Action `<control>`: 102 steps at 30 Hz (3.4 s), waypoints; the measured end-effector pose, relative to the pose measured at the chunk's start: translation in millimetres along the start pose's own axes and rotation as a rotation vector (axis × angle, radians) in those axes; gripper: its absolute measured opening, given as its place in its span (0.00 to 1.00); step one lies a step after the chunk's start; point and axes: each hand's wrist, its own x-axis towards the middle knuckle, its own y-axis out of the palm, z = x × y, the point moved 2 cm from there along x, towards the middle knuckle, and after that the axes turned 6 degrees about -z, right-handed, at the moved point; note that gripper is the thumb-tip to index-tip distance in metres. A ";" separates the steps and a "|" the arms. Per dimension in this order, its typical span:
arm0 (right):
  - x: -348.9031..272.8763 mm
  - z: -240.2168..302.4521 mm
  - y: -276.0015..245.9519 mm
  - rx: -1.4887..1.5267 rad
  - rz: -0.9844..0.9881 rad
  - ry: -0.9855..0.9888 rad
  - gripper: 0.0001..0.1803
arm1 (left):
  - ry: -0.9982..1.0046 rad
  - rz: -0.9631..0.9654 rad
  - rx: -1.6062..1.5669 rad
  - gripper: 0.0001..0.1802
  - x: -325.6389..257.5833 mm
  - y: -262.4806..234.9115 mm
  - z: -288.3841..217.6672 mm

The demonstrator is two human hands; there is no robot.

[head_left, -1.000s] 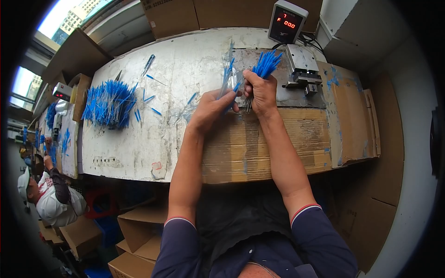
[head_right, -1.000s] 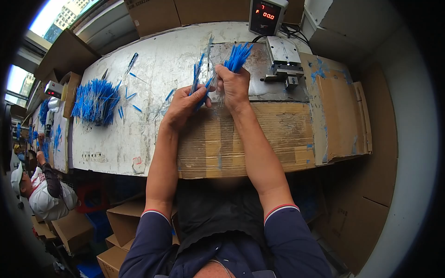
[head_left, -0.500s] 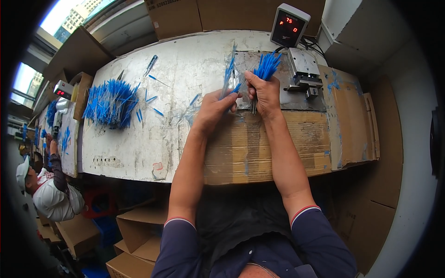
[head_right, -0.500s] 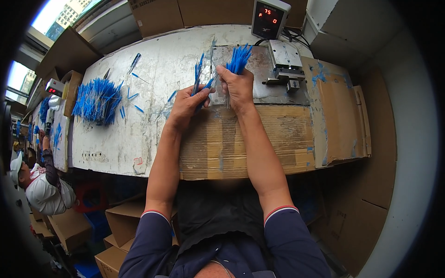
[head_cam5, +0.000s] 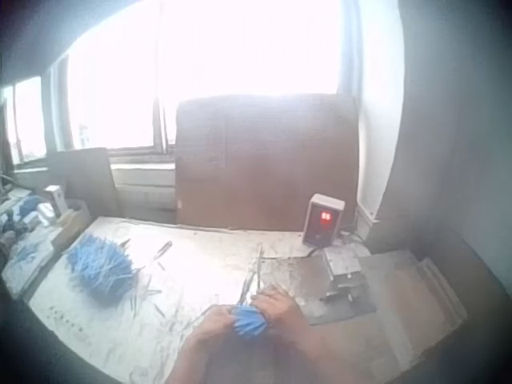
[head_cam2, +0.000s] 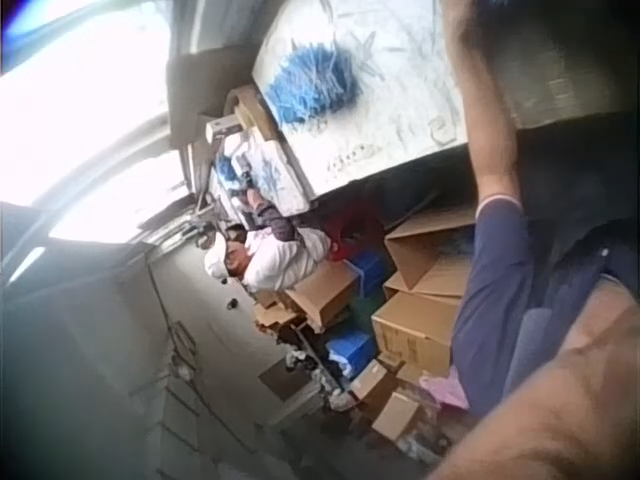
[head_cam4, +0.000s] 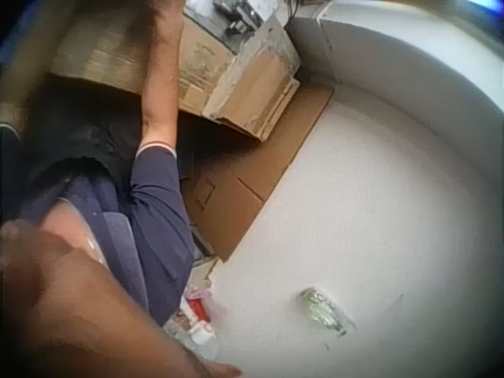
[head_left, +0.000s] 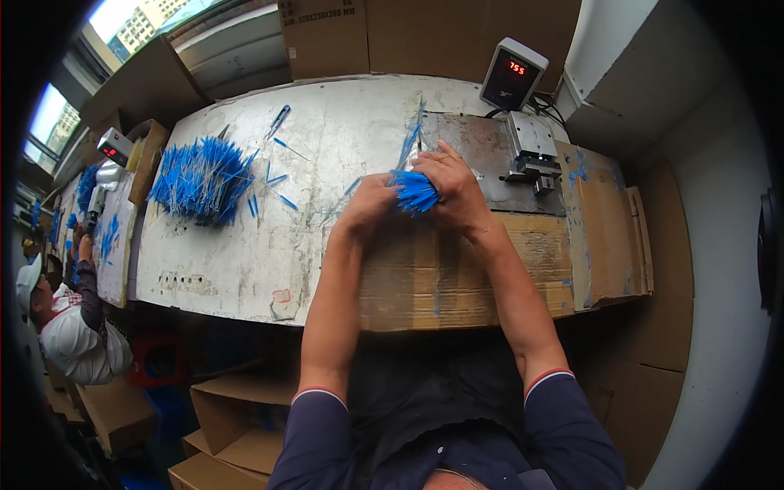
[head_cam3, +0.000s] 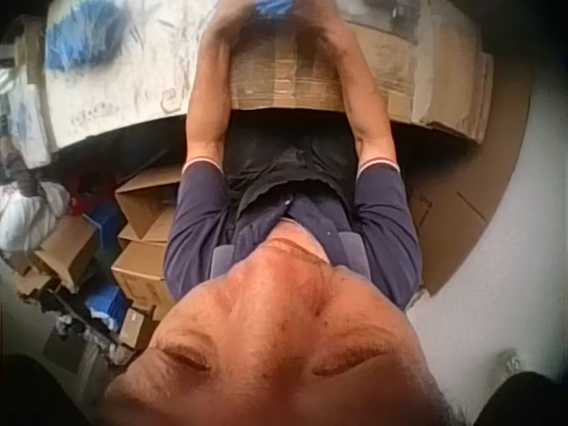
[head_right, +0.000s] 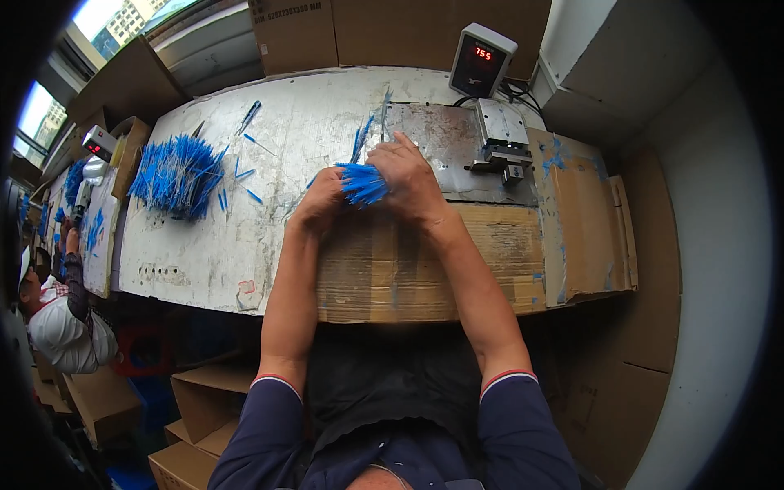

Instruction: Assembling small blue plastic components at a factory workbench.

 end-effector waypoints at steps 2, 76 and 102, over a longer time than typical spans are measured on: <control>-1.0 5.0 -1.7 0.017 0.117 0.002 0.14 | -0.036 0.054 0.030 0.08 -0.1 -5.7 3.9; -94.2 -7.9 -13.4 1.194 -0.375 1.036 0.09 | 0.098 -0.151 -0.119 0.21 -48.2 53.6 27.3; -91.5 -20.9 -30.8 1.621 -0.669 1.104 0.11 | 0.003 -0.005 -0.044 0.16 -37.0 84.3 39.3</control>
